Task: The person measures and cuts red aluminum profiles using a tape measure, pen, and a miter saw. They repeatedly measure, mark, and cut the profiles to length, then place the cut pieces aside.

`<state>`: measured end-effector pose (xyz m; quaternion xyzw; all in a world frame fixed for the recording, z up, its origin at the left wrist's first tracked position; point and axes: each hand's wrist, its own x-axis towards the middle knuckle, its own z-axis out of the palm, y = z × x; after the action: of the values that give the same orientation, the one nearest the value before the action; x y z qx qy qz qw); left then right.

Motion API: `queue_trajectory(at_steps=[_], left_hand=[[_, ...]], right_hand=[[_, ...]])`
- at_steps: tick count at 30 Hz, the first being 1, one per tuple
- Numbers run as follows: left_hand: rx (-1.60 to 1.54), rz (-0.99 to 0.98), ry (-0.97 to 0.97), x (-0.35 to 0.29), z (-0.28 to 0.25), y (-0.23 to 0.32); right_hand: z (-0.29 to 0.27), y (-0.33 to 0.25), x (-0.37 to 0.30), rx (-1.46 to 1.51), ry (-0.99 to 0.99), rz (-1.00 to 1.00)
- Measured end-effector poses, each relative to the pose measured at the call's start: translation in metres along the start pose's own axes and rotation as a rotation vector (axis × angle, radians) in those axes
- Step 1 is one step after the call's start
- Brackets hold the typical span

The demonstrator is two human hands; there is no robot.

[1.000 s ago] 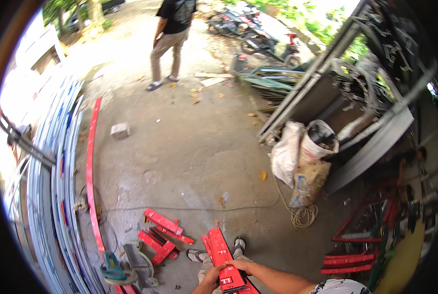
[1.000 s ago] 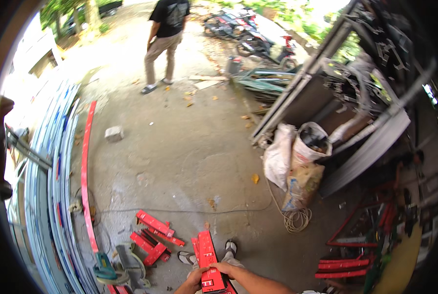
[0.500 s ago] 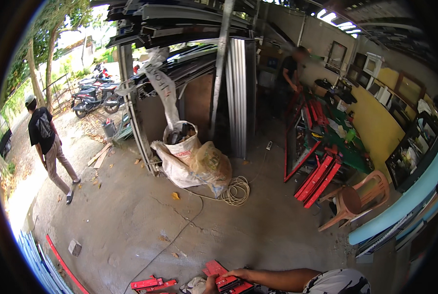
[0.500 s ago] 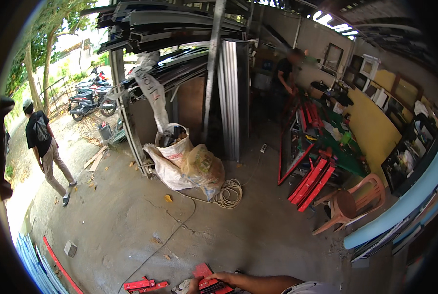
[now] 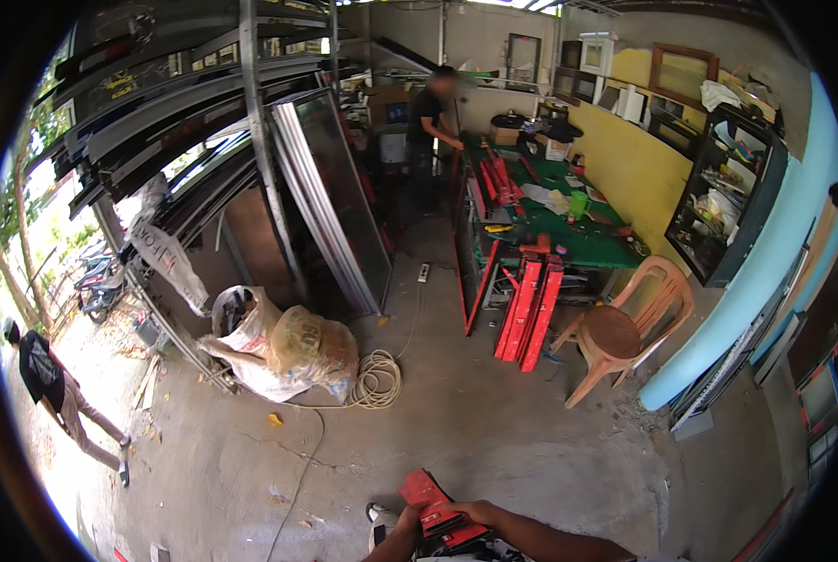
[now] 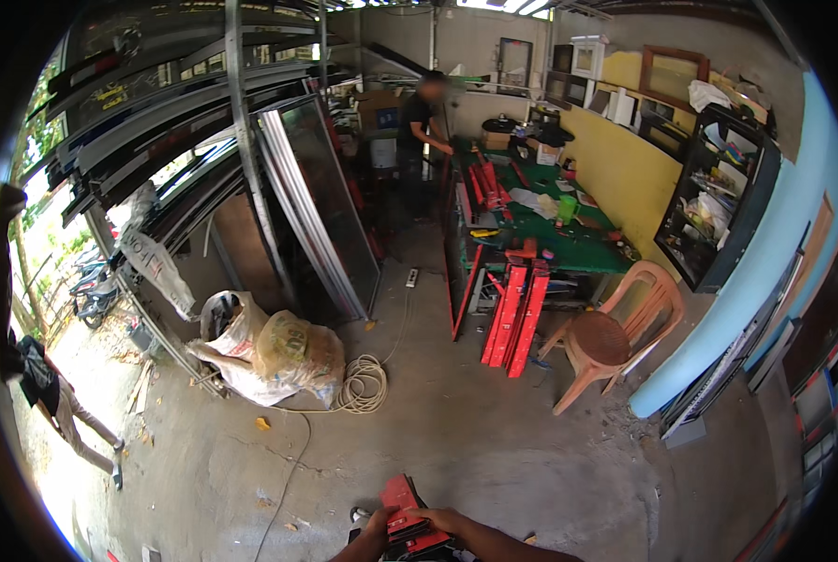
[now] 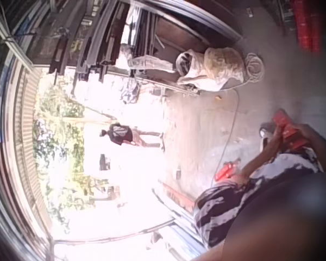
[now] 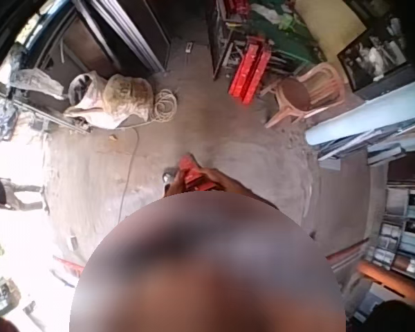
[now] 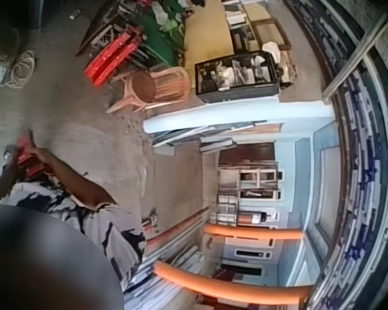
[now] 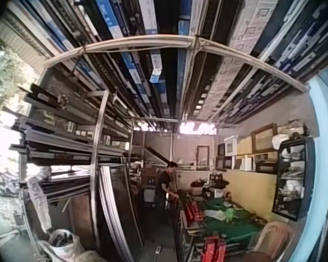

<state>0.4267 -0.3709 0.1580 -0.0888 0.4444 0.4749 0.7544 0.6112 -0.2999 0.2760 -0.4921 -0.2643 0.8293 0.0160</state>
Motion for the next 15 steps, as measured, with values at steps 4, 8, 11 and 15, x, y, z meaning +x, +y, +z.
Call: queue_trajectory(at_steps=[4, 8, 11, 15], left_hand=[[0.039, -0.079, -0.061, 0.050, 0.052, 0.005], [0.082, -0.089, -0.139, 0.106, 0.086, 0.014], [0.131, -0.224, -0.189, 0.163, 0.113, 0.032], [0.221, -0.371, -0.246, 0.231, 0.153, 0.079]], right_hand=[[-0.045, -0.012, -0.041, 0.432, -0.110, -0.110], [-0.073, -0.034, -0.043, 0.550, -0.053, -0.141], [-0.099, -0.074, -0.036, 0.482, 0.037, -0.121], [-0.132, -0.144, -0.009, 0.521, 0.038, -0.202]])
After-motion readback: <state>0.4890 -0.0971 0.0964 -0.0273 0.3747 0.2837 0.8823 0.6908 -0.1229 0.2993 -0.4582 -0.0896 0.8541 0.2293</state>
